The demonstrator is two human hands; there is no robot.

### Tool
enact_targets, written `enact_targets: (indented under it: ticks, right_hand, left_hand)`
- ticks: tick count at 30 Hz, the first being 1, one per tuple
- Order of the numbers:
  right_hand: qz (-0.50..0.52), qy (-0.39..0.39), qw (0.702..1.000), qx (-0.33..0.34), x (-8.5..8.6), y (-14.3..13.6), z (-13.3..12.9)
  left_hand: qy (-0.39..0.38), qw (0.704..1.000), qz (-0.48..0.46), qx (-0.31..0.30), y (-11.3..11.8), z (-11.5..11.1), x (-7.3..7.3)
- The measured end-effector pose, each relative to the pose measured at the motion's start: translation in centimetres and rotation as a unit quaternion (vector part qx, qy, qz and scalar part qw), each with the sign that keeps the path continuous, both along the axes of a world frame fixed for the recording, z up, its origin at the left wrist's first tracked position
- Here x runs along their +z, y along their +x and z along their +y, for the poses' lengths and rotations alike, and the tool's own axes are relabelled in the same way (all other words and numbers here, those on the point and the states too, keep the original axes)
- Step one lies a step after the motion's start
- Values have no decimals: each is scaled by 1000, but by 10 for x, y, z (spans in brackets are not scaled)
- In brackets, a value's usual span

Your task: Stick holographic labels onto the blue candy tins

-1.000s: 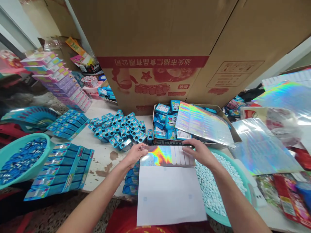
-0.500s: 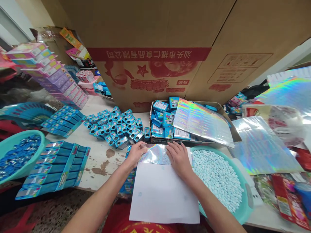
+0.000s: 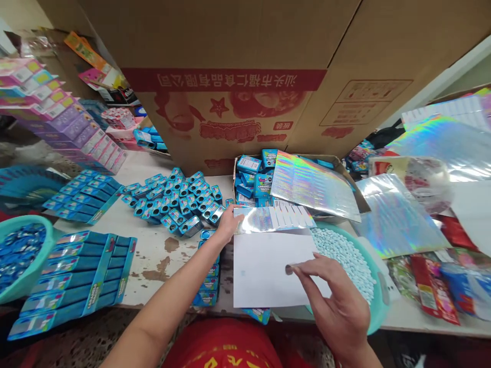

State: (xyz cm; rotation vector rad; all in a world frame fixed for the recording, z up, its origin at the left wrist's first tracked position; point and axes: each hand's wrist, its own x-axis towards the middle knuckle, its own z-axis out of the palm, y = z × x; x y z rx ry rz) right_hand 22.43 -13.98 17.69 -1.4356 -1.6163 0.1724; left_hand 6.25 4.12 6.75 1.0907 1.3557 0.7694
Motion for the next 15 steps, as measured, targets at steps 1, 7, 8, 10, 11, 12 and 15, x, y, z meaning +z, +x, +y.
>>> enact_targets:
  ticks: [1, 7, 8, 10, 11, 12, 15]
  right_hand:
    - [28, -16, 999, -10, 2, -8, -4]
    - [233, -195, 950, -75, -15, -71, -4]
    - [263, -209, 938, -87, -19, -82, -1]
    - [307, -222, 920, -99, -25, -103, 7]
    - [323, -228, 914, -98, -26, -113, 12]
    - [336, -234, 907, -95, -28, -123, 17]
    - [373, -258, 888, -80, -34, -153, 32]
  left_hand:
    - [-1, 1000, 5, -11, -2, 2, 2]
    - [106, 992, -72, -2, -67, -36, 38]
    - [109, 986, -122, -35, -81, -50, 45]
    - [90, 969, -191, -130, -104, -78, 56]
    - [72, 966, -186, -163, -113, -90, 60]
    - [50, 970, -164, -175, -120, -99, 61]
    - [-31, 988, -78, -127, -138, -106, 56]
